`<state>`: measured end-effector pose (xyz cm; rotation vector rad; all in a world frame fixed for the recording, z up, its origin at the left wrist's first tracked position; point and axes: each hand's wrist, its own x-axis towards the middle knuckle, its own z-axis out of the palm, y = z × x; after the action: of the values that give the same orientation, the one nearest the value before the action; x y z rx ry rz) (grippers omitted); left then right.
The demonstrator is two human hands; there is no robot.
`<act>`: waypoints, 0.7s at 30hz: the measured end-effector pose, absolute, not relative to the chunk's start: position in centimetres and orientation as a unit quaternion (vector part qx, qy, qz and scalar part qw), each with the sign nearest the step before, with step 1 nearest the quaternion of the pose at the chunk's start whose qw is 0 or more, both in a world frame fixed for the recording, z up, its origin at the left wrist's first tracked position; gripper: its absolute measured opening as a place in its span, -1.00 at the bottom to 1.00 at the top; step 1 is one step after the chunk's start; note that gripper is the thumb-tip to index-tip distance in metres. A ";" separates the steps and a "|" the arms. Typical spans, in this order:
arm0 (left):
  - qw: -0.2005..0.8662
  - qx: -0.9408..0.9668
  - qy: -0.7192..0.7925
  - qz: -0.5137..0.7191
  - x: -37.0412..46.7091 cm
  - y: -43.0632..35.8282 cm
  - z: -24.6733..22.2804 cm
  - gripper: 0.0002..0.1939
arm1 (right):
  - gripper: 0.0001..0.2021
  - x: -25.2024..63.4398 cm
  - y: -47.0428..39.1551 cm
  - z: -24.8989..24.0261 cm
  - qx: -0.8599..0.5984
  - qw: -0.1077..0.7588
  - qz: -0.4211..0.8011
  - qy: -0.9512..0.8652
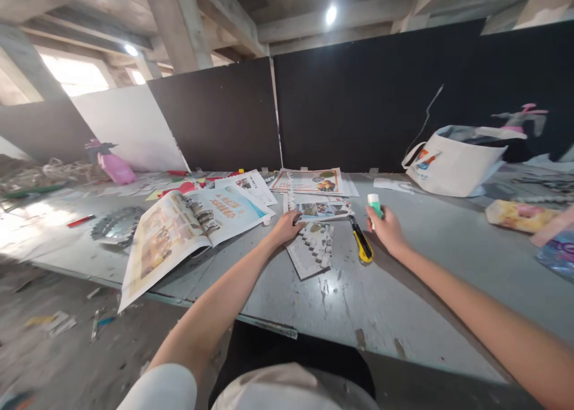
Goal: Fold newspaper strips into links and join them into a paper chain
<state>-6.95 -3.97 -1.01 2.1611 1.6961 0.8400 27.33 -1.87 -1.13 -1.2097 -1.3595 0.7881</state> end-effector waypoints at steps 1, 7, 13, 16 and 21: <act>0.144 0.745 0.581 0.295 -7.1 -4.2 -1.1 -0.52 | -0.43 27.0 -2.4 -0.9 -0.497 0.558 0.365 -0.556; 0.305 0.761 0.470 0.326 -7.1 -5.0 -1.0 -0.49 | -0.44 24.6 -5.7 0.5 -0.447 0.561 0.372 -0.589; 0.295 0.763 0.469 0.332 -6.6 -5.5 -0.8 -0.49 | -0.43 21.3 -5.4 1.8 -0.362 0.525 0.344 -0.689; 0.251 0.780 0.470 0.328 -6.5 -5.5 -0.8 -0.52 | -0.45 19.6 -5.0 1.1 -0.329 0.501 0.314 -0.737; 0.225 0.791 0.476 0.313 -6.6 -5.1 -1.0 -0.44 | -0.46 18.1 -5.8 -0.4 -0.315 0.415 0.382 -0.764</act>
<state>-6.64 -5.14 -0.95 2.1805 1.3126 0.8629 18.10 -5.81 -0.38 -0.7903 -1.9186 0.9586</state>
